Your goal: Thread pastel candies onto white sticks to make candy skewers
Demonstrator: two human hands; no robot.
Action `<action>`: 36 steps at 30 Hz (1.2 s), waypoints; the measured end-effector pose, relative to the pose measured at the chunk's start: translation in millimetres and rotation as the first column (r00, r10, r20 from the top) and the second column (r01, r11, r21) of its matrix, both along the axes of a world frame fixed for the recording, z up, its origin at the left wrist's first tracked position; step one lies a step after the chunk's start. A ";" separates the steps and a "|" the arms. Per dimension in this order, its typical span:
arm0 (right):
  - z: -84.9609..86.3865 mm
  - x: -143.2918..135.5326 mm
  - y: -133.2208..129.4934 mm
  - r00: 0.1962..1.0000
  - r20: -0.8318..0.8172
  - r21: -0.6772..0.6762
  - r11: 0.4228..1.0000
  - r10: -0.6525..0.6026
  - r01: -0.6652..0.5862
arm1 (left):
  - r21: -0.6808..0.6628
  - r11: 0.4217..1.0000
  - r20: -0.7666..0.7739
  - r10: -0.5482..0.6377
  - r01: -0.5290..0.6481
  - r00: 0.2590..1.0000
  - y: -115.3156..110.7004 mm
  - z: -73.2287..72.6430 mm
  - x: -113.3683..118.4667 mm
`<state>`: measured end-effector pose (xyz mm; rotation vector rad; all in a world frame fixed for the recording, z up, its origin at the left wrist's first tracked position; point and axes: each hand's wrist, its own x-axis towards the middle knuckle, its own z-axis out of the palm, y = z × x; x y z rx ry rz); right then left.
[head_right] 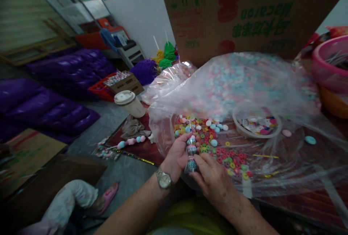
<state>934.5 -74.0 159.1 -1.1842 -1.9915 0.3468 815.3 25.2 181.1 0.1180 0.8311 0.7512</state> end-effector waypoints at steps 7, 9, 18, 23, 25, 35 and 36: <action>3.8 3.9 3.8 0.997 -0.044 -0.060 0.996 0.069 -0.071 | -0.071 0.997 0.022 0.012 -0.010 1.000 -2.1 -1.0 0.4; 5.3 3.1 3.2 0.996 -0.063 -0.076 0.995 0.061 -0.066 | -0.080 0.997 0.023 0.015 -0.013 1.000 -2.0 0.5 0.4; -0.3 -3.3 0.1 0.997 -0.067 0.008 0.999 0.050 -0.049 | -0.129 0.992 -0.006 0.005 -0.006 1.000 -9.3 8.9 10.4; 1.3 -3.6 -0.1 0.989 -0.137 -0.026 0.998 0.059 -0.063 | -0.158 0.987 -0.034 -0.035 0.029 0.999 -14.7 13.6 12.8; 1.7 -3.1 0.6 0.986 -0.155 -0.037 0.997 0.057 -0.063 | -0.149 0.989 -0.046 -0.031 0.024 0.998 -15.2 13.5 12.9; -1.8 -3.0 -7.3 0.975 -0.217 -0.044 0.997 0.045 -0.056 | 0.063 0.998 -0.126 0.008 0.000 0.992 -21.6 0.2 10.5; 3.9 1.6 -8.7 0.969 -0.242 -0.067 0.996 0.046 -0.064 | 0.100 0.995 -0.132 0.010 0.003 0.991 -22.5 0.6 8.4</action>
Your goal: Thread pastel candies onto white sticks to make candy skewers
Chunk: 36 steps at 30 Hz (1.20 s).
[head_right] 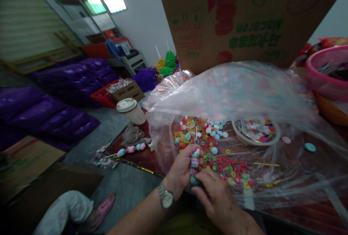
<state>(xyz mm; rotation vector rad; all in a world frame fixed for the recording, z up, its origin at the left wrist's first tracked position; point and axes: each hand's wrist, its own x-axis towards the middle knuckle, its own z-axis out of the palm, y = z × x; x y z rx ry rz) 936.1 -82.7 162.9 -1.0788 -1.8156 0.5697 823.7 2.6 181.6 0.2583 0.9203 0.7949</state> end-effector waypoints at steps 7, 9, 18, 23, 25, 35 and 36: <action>38.9 31.8 6.1 0.950 -0.292 -0.214 0.976 -0.110 0.047 | 0.296 0.940 -0.185 -0.119 0.171 0.975 -6.9 9.0 -6.7; 40.2 30.1 10.3 0.932 -0.360 -0.262 0.964 -0.051 -0.048 | 0.358 0.915 -0.241 -0.103 0.187 0.965 -8.3 12.8 -4.4; 14.1 17.5 31.7 0.952 -0.267 -0.544 0.839 -0.151 -0.020 | 0.464 0.813 -0.447 -0.127 0.351 0.886 -10.2 3.2 -2.0; 6.9 16.3 35.2 0.957 -0.151 -0.519 0.844 -0.248 0.137 | 0.432 0.793 -0.456 -0.218 0.429 0.863 -13.0 2.4 -5.1; 6.9 15.8 34.5 0.959 -0.080 -0.488 0.849 -0.272 0.200 | 0.432 0.776 -0.464 -0.245 0.459 0.851 -14.7 4.1 -6.0; 13.9 27.1 18.9 0.990 -0.135 -0.387 0.922 -0.048 -0.008 | 0.341 0.803 -0.211 -0.441 0.488 0.872 -15.0 -2.2 -16.1; 22.1 30.5 17.6 0.992 -0.112 -0.342 0.934 0.066 -0.100 | 0.300 0.797 -0.129 -0.510 0.523 0.851 -15.3 -1.5 -17.8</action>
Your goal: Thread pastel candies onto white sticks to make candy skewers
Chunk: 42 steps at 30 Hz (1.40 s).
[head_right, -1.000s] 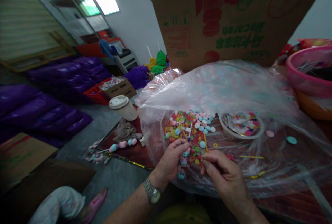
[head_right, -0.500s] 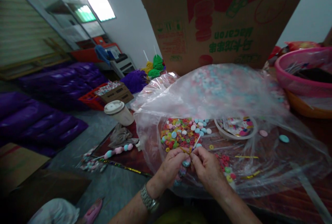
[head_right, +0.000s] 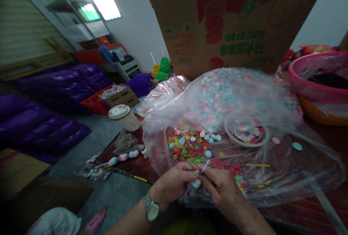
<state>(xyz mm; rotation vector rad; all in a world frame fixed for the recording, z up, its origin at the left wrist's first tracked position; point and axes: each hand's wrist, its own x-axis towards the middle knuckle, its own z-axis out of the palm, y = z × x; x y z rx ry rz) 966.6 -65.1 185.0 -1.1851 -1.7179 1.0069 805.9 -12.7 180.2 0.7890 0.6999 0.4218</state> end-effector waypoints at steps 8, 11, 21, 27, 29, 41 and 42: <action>19.7 -0.6 6.2 0.997 0.033 -0.037 0.997 0.065 -0.064 | -0.151 0.986 0.242 0.107 -0.071 0.964 -3.8 14.2 -0.8; -2.2 -8.4 5.4 0.961 0.214 0.195 0.971 -0.177 0.135 | -0.044 0.967 0.155 0.256 -0.252 0.954 -4.4 12.6 3.8; -8.6 -21.3 -7.5 0.794 0.405 0.684 0.726 -0.454 0.066 | 0.020 0.892 -0.008 0.452 -0.452 0.892 3.9 29.3 7.7; -4.4 -13.2 -2.6 0.952 0.151 0.097 0.962 -0.266 0.254 | 0.143 0.989 0.164 -0.046 0.022 0.985 8.0 65.8 -35.9; -0.3 -11.5 0.1 0.949 0.138 0.149 0.954 -0.282 0.262 | 0.158 0.979 -0.020 -0.130 0.131 0.991 4.3 59.7 -35.5; 13.6 -20.3 1.3 0.984 -0.177 -0.325 0.945 -0.020 -0.040 | 0.105 0.991 0.313 0.047 -0.084 0.948 0.1 59.7 -15.9; 12.3 -17.9 3.3 0.980 -0.185 -0.347 0.938 -0.070 0.002 | 0.176 0.984 0.225 -0.042 0.002 0.974 -1.1 61.4 -20.2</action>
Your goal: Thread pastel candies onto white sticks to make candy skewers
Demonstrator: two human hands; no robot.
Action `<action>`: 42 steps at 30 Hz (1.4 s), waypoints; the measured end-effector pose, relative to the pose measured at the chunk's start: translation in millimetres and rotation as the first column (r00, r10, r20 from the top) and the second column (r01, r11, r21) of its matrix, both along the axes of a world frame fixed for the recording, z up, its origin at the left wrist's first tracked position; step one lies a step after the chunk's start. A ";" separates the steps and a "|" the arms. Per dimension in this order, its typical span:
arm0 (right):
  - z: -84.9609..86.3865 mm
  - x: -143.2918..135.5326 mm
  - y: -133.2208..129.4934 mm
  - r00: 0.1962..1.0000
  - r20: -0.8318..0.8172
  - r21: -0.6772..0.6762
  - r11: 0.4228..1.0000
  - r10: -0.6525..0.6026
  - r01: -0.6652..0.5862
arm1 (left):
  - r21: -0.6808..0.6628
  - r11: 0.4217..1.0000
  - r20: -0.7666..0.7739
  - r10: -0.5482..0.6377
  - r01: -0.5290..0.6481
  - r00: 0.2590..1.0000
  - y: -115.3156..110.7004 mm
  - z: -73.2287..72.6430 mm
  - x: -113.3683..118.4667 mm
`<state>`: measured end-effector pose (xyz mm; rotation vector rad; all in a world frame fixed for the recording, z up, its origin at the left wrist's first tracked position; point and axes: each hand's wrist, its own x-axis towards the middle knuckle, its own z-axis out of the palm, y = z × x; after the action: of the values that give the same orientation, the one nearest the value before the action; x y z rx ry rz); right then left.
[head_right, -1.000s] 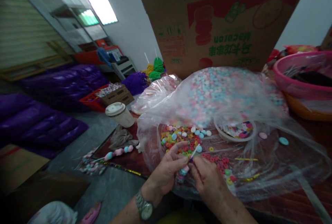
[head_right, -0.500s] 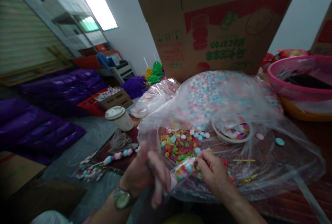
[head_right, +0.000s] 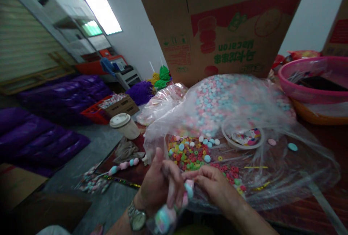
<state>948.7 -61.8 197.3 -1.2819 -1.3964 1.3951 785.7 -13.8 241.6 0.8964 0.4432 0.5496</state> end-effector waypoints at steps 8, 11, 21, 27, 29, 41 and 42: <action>-12.0 -3.1 -5.4 0.903 0.172 0.459 0.843 -0.394 0.280 | 0.234 0.963 -0.372 0.218 -0.136 0.902 -12.8 -23.1 13.7; -13.3 -10.2 -6.9 0.938 0.117 0.338 0.901 -0.326 0.271 | -0.058 0.976 -0.263 0.186 -0.209 0.947 -16.7 -37.4 29.5; -30.5 -18.7 -5.1 0.886 -0.436 -0.413 0.910 -0.157 -0.042 | -0.341 0.828 -0.114 0.434 -0.445 0.894 -12.8 -39.8 38.9; -13.0 6.8 2.6 0.871 -0.362 -0.205 0.940 -0.331 0.272 | -0.261 0.894 -0.156 0.332 -0.363 0.930 -12.8 -43.7 40.4; -7.8 1.5 7.9 0.828 -0.452 -0.275 0.935 -0.333 0.226 | -0.168 0.956 -0.195 0.206 -0.240 0.959 -21.2 -50.2 45.6; 4.4 9.6 28.0 0.502 -0.675 -0.251 0.809 -0.540 0.532 | 0.278 0.953 -0.529 0.043 0.125 0.847 -33.8 -47.6 10.4; 4.4 9.7 27.9 0.508 -0.673 -0.246 0.810 -0.538 0.532 | 0.244 0.970 -0.440 0.095 0.017 0.893 -30.7 -43.3 11.9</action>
<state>958.4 -33.9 201.7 -0.8735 -0.3758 1.2295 797.6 -44.5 198.3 1.2608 0.8294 0.4348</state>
